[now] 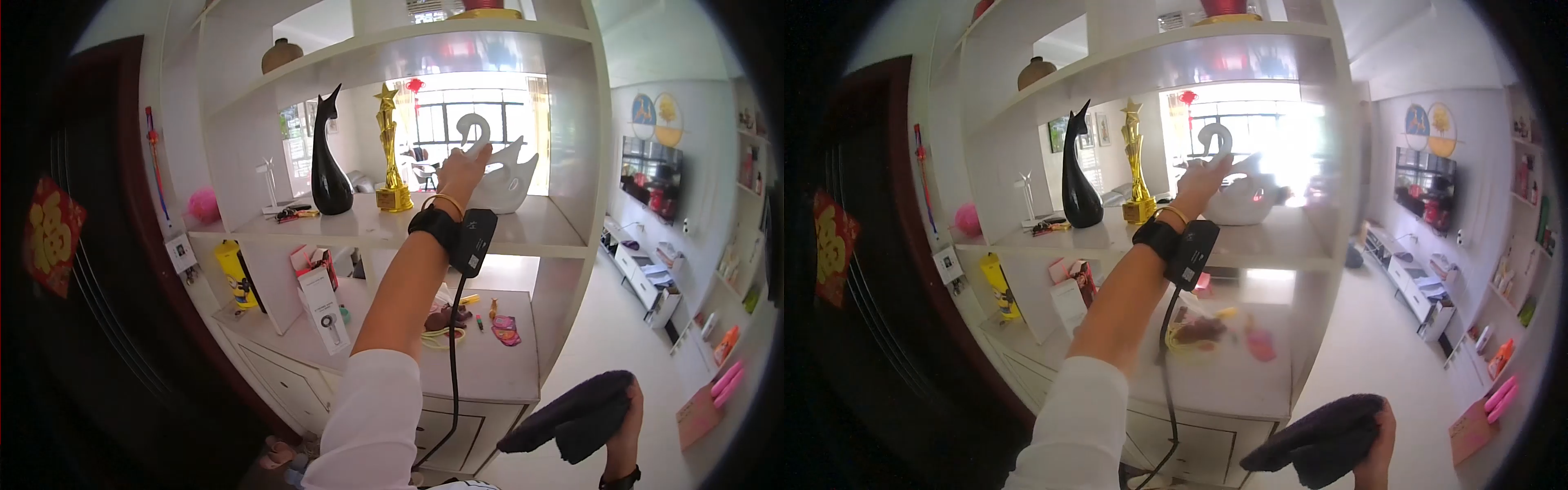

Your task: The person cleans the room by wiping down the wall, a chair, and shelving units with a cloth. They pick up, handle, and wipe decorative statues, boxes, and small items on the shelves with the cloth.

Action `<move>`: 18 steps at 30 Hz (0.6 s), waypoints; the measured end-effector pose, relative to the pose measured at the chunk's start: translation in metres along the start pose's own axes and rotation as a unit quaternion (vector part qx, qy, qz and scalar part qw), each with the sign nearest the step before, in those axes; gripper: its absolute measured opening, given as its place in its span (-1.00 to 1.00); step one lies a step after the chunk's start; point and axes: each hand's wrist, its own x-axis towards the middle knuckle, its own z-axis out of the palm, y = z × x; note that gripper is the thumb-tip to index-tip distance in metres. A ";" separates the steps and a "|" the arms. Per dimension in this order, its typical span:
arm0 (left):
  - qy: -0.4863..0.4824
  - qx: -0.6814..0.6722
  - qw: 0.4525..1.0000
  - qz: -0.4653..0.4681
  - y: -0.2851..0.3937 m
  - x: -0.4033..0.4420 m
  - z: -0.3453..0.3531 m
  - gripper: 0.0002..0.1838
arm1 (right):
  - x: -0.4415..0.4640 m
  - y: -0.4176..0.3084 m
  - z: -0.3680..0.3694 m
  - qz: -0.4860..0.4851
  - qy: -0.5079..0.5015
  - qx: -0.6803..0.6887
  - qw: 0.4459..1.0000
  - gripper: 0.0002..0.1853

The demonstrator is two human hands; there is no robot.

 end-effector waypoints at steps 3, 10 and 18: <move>-0.108 -0.037 0.992 0.059 -0.016 0.002 -0.011 -0.53 | -0.001 -0.013 0.009 0.017 -0.024 0.073 0.997 -0.62; -0.144 -0.083 0.984 0.066 -0.030 -0.005 -0.055 -0.12 | -0.022 -0.054 0.058 -0.161 0.183 -0.084 0.966 -0.62; -0.008 -0.026 0.964 0.264 -0.082 -0.028 -0.191 -0.56 | -0.020 -0.046 0.120 -0.334 -0.014 0.050 0.941 -0.50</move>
